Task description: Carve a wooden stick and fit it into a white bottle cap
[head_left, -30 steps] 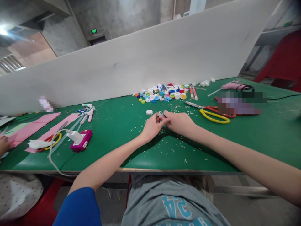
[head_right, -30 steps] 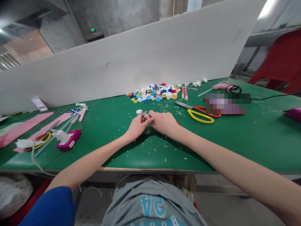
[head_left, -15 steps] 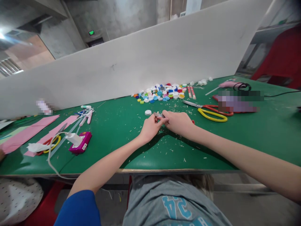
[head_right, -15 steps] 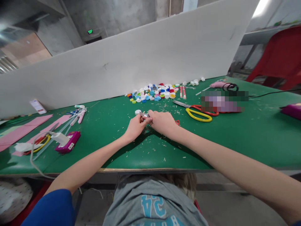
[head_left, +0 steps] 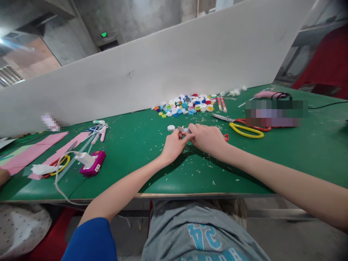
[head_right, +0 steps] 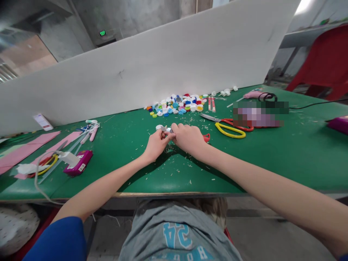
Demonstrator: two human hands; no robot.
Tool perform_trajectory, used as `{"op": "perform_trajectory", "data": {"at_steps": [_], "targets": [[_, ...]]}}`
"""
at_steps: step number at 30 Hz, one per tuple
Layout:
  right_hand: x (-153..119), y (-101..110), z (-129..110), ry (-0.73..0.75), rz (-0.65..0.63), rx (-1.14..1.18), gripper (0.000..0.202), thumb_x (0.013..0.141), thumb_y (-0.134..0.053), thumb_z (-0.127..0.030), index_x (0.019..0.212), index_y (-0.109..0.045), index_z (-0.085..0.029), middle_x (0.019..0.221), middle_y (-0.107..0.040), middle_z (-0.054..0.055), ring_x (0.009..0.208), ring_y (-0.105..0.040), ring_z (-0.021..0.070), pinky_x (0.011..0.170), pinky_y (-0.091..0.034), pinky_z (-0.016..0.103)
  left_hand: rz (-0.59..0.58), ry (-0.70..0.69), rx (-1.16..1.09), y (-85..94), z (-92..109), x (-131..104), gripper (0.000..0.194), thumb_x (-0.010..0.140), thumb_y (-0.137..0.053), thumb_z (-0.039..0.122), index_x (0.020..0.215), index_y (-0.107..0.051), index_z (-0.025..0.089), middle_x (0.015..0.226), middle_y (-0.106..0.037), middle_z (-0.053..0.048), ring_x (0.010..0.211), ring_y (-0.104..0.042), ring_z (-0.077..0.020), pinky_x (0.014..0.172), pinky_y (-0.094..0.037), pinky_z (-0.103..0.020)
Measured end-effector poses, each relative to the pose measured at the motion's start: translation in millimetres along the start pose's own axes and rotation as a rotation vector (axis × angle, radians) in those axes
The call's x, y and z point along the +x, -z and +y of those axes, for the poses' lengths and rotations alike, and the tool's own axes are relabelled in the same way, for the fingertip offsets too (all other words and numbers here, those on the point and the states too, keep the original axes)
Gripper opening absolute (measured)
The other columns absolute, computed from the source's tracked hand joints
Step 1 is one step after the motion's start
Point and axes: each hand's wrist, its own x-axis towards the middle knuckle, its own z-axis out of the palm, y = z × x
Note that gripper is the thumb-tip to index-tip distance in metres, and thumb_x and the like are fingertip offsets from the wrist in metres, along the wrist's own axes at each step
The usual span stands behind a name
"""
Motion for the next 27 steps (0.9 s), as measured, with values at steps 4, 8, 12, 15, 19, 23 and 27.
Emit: {"op": "perform_trajectory", "data": {"at_steps": [4,8,12,15,19,23,27], "targets": [[-0.5,0.5,-0.7,-0.012,0.0,-0.009,0.036,0.098,-0.03,-0.039,0.107,-0.055,-0.014,0.095,-0.068,0.014,0.082,-0.065,0.023,0.055,-0.018,0.029,0.005,-0.011,-0.001,-1.1,-2.0,0.7,0.046,0.081,-0.058,0.063,0.073,-0.047,0.019,0.067,-0.052,0.003,0.06,-0.04,-0.01,0.06,-0.03,-0.026],[-1.0,1.8,-1.8,-0.037,-0.021,-0.027,0.036,0.098,-0.029,-0.036,0.106,-0.055,-0.012,0.095,-0.068,0.016,0.084,-0.066,0.0246,0.055,-0.018,0.029,0.004,-0.011,-0.003,-2.1,-3.0,1.4,0.048,0.082,-0.054,0.065,0.072,-0.047,0.019,0.067,-0.052,0.002,0.061,-0.04,-0.0103,0.061,-0.03,-0.027],[-1.3,3.1,-3.1,-0.044,-0.029,-0.032,0.036,0.098,-0.029,-0.037,0.106,-0.055,-0.012,0.094,-0.068,0.016,0.084,-0.066,0.0256,0.055,-0.019,0.029,0.001,-0.004,-0.016,-1.6,-1.9,1.0,0.049,0.082,-0.055,0.066,0.072,-0.048,0.019,0.066,-0.051,0.002,0.06,-0.04,-0.0102,0.06,-0.03,-0.027],[-1.8,3.6,-3.6,-0.043,-0.023,-0.028,0.036,0.098,-0.03,-0.037,0.106,-0.055,-0.012,0.094,-0.068,0.016,0.084,-0.066,0.0258,0.056,-0.02,0.029,0.006,-0.002,-0.012,-0.8,-0.8,0.3,0.049,0.081,-0.055,0.066,0.07,-0.047,0.019,0.065,-0.051,0.003,0.06,-0.039,-0.0101,0.06,-0.029,-0.027],[-2.4,3.9,-4.2,-0.046,-0.034,-0.03,0.035,0.098,-0.031,-0.036,0.107,-0.055,-0.013,0.095,-0.069,0.016,0.085,-0.067,0.0257,0.056,-0.022,0.028,0.004,0.0,-0.002,-0.9,-0.7,-0.2,0.049,0.082,-0.054,0.066,0.07,-0.047,0.019,0.065,-0.05,0.003,0.061,-0.038,-0.0105,0.061,-0.029,-0.027],[-2.2,5.1,-5.5,-0.057,-0.073,-0.04,0.03,0.097,-0.034,-0.033,0.108,-0.054,-0.014,0.099,-0.069,0.016,0.085,-0.067,0.025,0.057,-0.025,0.029,0.003,-0.003,0.01,-2.3,-2.8,0.5,0.047,0.083,-0.054,0.064,0.07,-0.047,0.019,0.065,-0.05,0.003,0.061,-0.038,-0.0108,0.061,-0.03,-0.027],[-2.1,7.2,-7.1,-0.07,-0.118,-0.047,0.029,0.096,-0.034,-0.032,0.11,-0.053,-0.014,0.099,-0.07,0.015,0.087,-0.068,0.0257,0.058,-0.028,0.028,-0.012,0.004,0.017,-2.3,-3.8,1.2,0.044,0.084,-0.055,0.06,0.07,-0.047,0.019,0.064,-0.049,0.003,0.061,-0.037,-0.0106,0.061,-0.029,-0.026]]}}
